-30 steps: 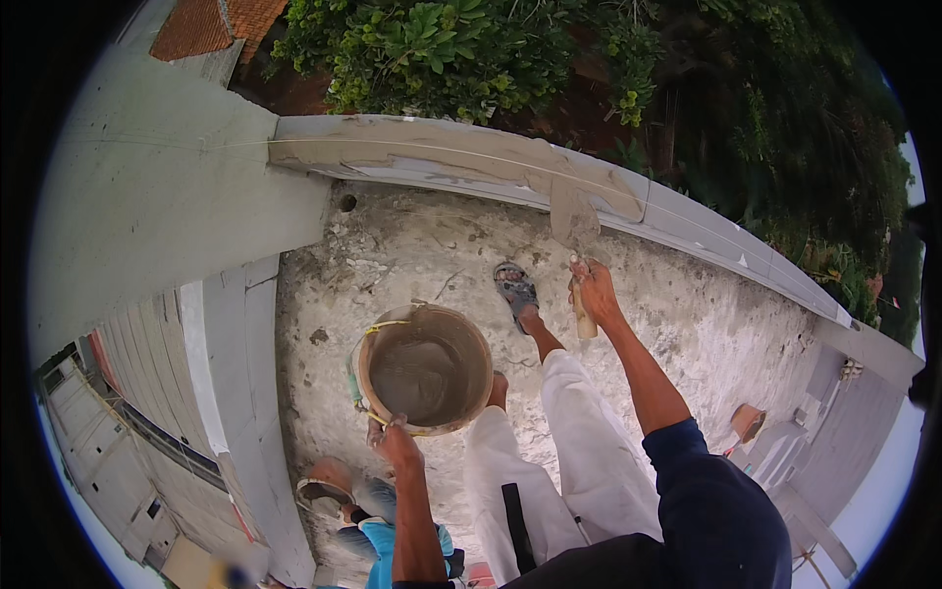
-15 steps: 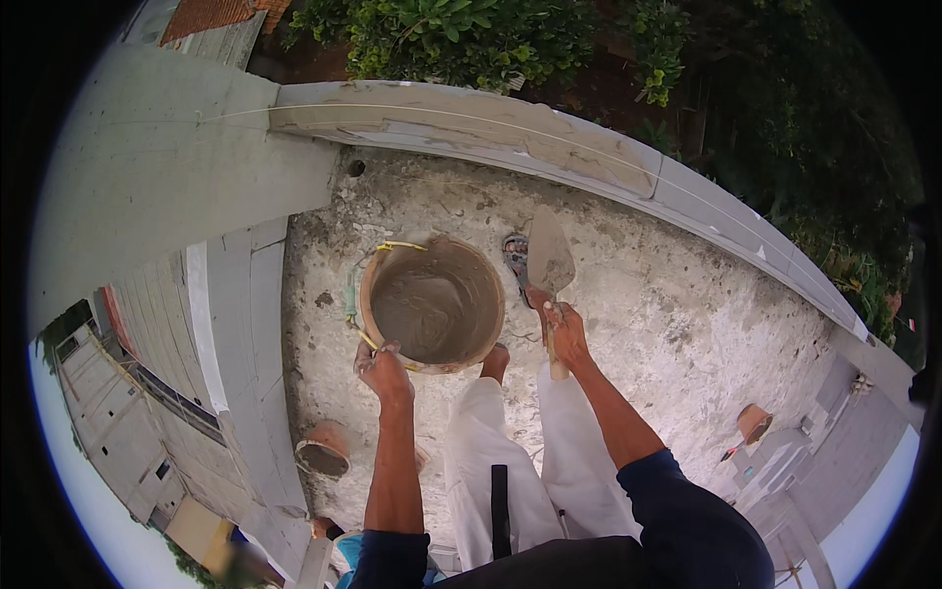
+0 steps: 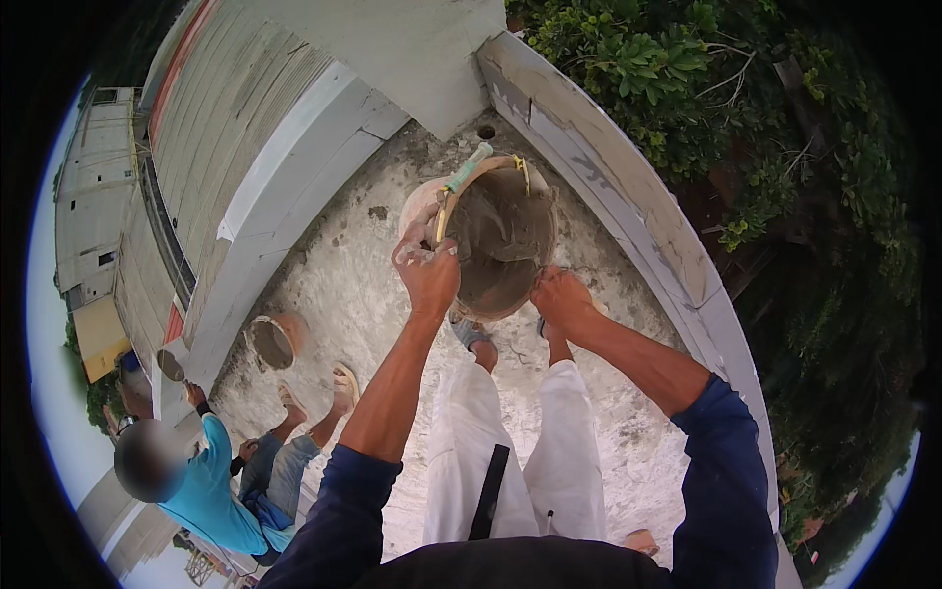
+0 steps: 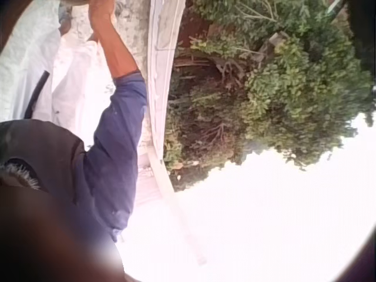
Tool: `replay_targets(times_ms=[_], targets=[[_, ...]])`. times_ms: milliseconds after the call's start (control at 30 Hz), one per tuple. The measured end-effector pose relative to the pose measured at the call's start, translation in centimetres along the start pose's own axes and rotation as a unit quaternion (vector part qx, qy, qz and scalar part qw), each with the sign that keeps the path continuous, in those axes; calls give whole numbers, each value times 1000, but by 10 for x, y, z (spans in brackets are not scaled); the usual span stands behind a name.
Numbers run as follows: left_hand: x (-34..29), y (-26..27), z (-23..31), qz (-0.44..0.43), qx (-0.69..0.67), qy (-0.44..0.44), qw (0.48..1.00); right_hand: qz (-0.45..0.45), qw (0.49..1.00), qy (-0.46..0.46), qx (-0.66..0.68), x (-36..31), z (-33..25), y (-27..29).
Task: The person scoops cement from a bucket with a trowel and applies it to the top of a low wall. They smooth the cement along the wall's edge, then use a string line to check alignment before continuing to apply and smooth more cement.
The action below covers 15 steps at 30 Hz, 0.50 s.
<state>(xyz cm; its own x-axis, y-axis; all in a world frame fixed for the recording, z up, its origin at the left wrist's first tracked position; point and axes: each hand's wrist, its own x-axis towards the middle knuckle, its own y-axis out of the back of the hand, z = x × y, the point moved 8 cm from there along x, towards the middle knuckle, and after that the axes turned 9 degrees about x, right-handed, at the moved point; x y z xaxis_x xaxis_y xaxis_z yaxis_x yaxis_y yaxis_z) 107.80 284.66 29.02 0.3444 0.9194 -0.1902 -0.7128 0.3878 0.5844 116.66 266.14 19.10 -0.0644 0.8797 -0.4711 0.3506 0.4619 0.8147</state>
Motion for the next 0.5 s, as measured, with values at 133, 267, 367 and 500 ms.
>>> replay_targets(times_ms=[133,267,367,500], targets=[[6,5,-1,17,-19,-19,1000,-103,957,39,268,-7,-33,-5],[-4,35,-29,8,-43,40,998,-248,680,-80,686,-46,-28,12],[-9,72,-49,25,-107,88,990,-241,541,-77,802,-83,-28,43],[-14,82,-57,68,-194,119,971,-166,504,-55,846,-105,-7,94]])
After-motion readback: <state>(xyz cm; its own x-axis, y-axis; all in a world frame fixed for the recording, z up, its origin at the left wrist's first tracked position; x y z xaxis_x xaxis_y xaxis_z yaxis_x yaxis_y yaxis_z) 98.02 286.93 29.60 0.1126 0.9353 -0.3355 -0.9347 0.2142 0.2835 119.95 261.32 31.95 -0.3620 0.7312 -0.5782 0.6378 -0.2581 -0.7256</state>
